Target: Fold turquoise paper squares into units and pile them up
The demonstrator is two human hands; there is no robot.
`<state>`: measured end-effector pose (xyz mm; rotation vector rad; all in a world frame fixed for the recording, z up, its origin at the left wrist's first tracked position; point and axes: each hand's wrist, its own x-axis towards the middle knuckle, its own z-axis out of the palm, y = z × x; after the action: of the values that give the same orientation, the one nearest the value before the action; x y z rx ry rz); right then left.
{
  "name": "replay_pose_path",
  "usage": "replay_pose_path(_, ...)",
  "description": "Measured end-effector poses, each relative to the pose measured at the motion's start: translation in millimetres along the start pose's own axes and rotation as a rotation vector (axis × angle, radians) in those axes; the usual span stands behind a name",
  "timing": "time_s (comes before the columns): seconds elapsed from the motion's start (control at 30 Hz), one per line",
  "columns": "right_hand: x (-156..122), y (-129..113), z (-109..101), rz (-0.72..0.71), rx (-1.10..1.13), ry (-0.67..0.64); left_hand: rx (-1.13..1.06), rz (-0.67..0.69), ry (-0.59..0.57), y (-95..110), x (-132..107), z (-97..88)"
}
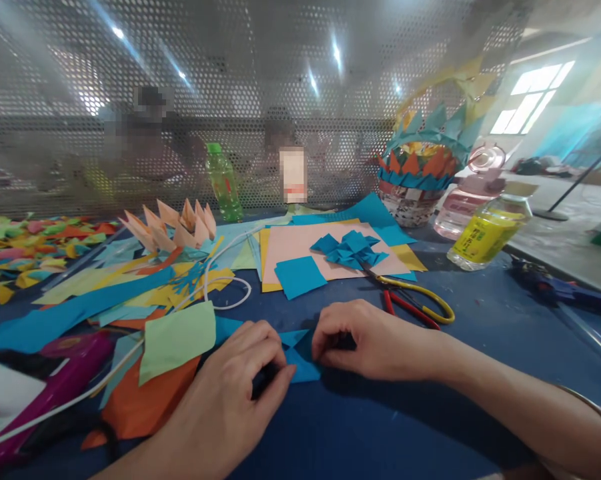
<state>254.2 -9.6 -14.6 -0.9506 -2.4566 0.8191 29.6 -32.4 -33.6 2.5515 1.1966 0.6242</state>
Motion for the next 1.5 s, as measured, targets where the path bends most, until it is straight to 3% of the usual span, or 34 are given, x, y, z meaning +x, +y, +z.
replay_pose_path(0.6,0.6,-3.6,8.1,0.07,-0.005,0.008,0.032,-0.009,0.005,4.6,-0.3,3.1)
replay_pose_path(1.2,-0.8,-2.9,7.7,0.013,0.007,0.01,0.077,-0.016,-0.016,4.8,1.2,4.1)
replay_pose_path(1.5,2.0,-8.7,21.4,0.151,-0.058,0.116,0.036,-0.036,-0.028,1.6,-1.0,7.4)
